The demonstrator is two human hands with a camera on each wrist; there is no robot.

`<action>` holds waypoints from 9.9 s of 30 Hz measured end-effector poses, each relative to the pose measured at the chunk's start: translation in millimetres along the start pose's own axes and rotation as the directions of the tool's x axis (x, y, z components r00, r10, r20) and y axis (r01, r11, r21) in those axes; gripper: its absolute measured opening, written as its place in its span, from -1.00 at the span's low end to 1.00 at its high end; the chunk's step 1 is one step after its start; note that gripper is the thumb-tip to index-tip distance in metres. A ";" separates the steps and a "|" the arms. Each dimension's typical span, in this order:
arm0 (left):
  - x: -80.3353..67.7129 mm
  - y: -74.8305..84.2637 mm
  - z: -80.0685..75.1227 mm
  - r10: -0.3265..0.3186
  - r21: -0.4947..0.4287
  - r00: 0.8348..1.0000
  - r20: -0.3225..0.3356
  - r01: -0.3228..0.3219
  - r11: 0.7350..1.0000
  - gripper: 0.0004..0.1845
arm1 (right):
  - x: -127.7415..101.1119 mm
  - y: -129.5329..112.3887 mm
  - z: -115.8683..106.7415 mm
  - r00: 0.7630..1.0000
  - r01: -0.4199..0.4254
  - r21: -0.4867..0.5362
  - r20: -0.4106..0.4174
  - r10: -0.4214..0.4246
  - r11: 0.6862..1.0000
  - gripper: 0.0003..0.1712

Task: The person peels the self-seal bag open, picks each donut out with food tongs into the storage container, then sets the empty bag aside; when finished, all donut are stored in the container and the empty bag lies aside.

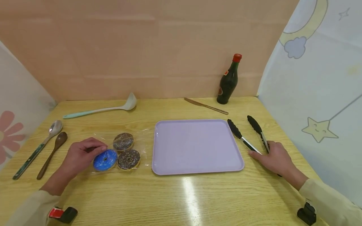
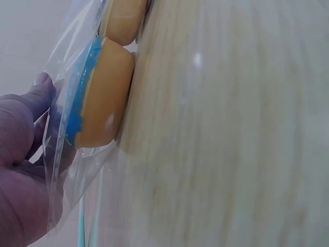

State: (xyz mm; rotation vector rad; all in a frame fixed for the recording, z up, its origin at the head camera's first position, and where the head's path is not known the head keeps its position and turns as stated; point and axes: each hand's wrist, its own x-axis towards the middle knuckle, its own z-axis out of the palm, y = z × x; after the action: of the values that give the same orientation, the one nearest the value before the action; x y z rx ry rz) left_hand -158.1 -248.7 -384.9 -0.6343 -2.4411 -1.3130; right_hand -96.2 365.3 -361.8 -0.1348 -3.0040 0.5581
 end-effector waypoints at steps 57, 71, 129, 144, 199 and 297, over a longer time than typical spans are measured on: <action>1.4 -5.8 5.4 0.007 -0.026 1.000 -0.027 -0.007 1.000 -0.93 | 46.7 -199.7 39.3 0.625 0.719 0.121 0.320 -0.712 0.685 -0.31; 1.8 1.1 7.8 0.040 0.007 0.999 -0.033 -0.040 0.999 -0.92 | 57.6 -204.8 47.4 0.562 0.737 0.199 0.350 -0.749 0.646 -0.30; -4.9 -3.4 0.3 0.011 0.069 0.997 -0.080 -0.006 0.998 -0.87 | 37.0 -129.0 22.8 0.684 0.686 0.208 0.145 -0.715 0.697 -0.34; -9.8 -2.0 -3.7 -0.025 0.057 0.998 -0.057 0.029 0.998 -0.93 | 40.9 -93.6 16.6 0.771 0.618 0.124 0.102 -0.629 0.777 -0.32; -6.7 0.1 0.4 -0.006 0.015 0.998 -0.061 0.007 1.000 -0.93 | -0.4 -199.1 56.4 0.754 0.643 0.049 0.140 -0.642 0.765 -0.37; -4.3 -2.6 3.2 -0.019 0.020 0.997 -0.072 0.021 1.000 -0.87 | -80.0 -81.5 29.7 0.885 0.456 0.051 -0.129 -0.447 0.889 -0.32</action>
State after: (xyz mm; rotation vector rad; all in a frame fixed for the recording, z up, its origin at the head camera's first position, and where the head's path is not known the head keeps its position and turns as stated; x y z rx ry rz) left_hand -156.0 -248.3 -390.4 -0.5487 -2.4065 -1.2930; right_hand -25.5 271.0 -365.2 0.5106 -2.7519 0.5892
